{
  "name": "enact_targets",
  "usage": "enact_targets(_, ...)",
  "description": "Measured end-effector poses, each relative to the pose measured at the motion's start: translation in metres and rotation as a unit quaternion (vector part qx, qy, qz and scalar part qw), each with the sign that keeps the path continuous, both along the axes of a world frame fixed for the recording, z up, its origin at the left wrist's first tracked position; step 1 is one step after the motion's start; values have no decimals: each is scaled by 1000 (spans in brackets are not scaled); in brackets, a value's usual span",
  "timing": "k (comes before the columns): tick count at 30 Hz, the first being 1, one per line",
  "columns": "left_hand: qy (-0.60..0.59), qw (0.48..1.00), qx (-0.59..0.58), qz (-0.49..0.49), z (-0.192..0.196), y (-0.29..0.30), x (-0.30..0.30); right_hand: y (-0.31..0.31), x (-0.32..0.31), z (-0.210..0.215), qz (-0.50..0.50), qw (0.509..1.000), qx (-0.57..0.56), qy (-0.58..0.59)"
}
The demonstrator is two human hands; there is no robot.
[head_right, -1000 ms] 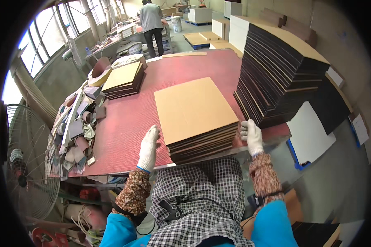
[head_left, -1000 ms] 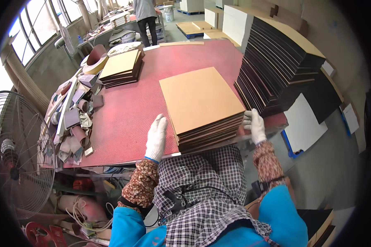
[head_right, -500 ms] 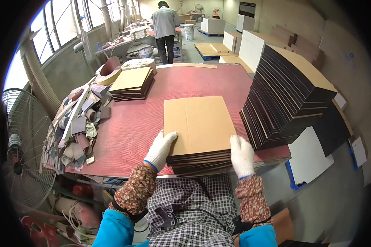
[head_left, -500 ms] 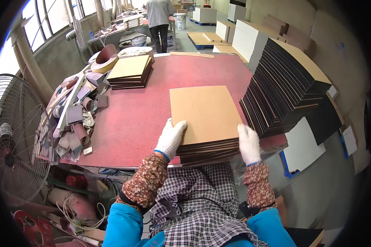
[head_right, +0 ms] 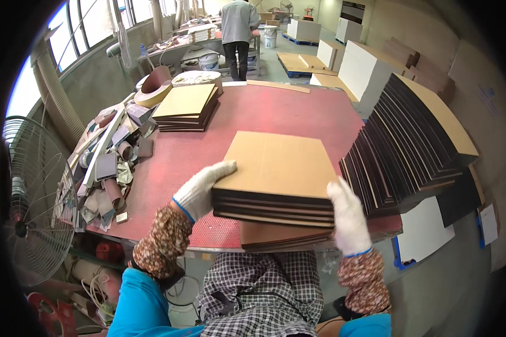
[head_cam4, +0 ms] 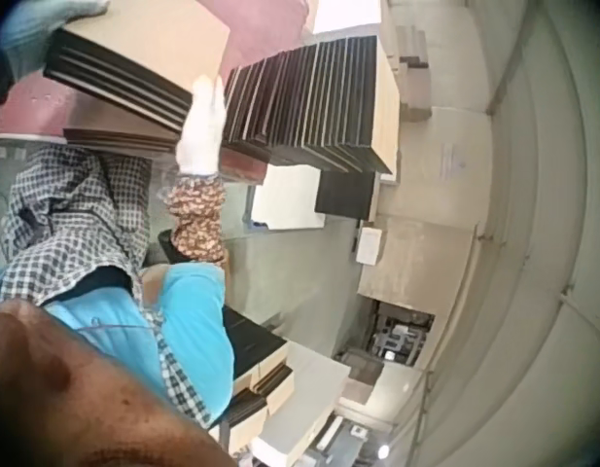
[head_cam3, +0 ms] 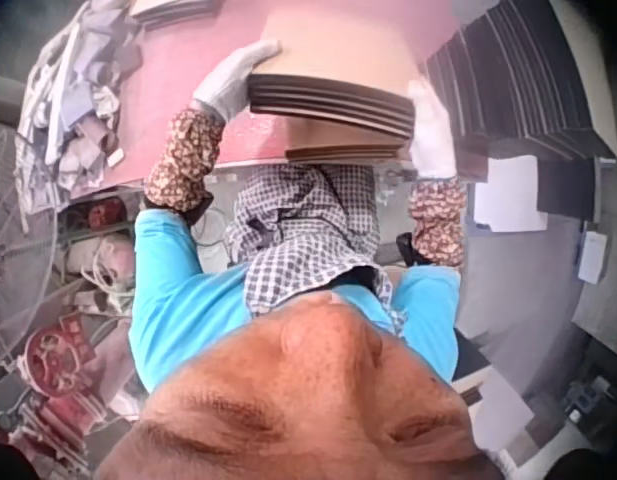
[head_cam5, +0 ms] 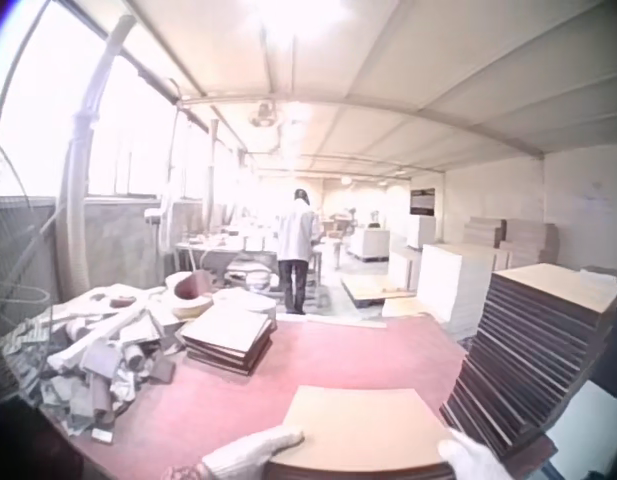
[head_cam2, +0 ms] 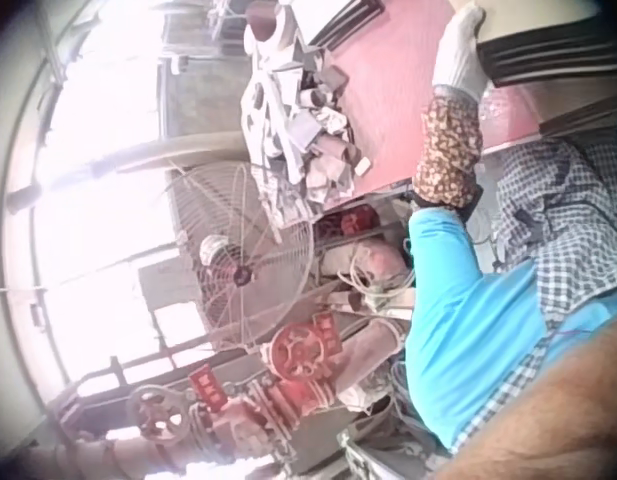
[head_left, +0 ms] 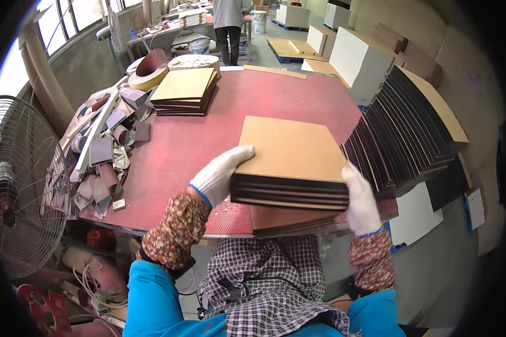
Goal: Inspecting and sorting cardboard pieces on a work table in a manufacturing environment.
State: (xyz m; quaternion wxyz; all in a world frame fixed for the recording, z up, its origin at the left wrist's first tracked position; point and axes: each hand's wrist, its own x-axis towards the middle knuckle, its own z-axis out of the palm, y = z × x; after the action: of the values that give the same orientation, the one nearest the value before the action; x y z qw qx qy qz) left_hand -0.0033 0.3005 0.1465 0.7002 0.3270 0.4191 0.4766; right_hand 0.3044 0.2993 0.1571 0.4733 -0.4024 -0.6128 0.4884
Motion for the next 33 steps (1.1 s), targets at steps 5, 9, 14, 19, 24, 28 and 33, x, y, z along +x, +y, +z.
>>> enact_targets(5, 7, 997, 64, 30, 0, 78, -23, 96, -18, 6, 16, 995, -54, 83)
enact_targets(9, 36, 992, 114, 39, 9, 135, -30, 173, -26, 0, 7, 992, -73, 105)
enact_targets(14, 145, 977, 149, 51, -2, 193, -29, 246, -22, -24, -12, 996, -15, 84)
enact_targets(19, 586, 808, 52, -18, -108, 256, -47, 256, -28, -83, -36, 963, -173, -203)
enact_targets(24, 536, 843, -15, -37, -94, 227, -25, 281, 14, -122, 57, 917, -19, -395)
enact_targets(28, 537, 833, 122, 55, -107, 172, -61, 250, 31, -102, 38, 947, -182, -262)
enact_targets(33, 634, 737, 36, 233, -106, 10, -115, 151, 66, -72, 46, 958, -131, -250)
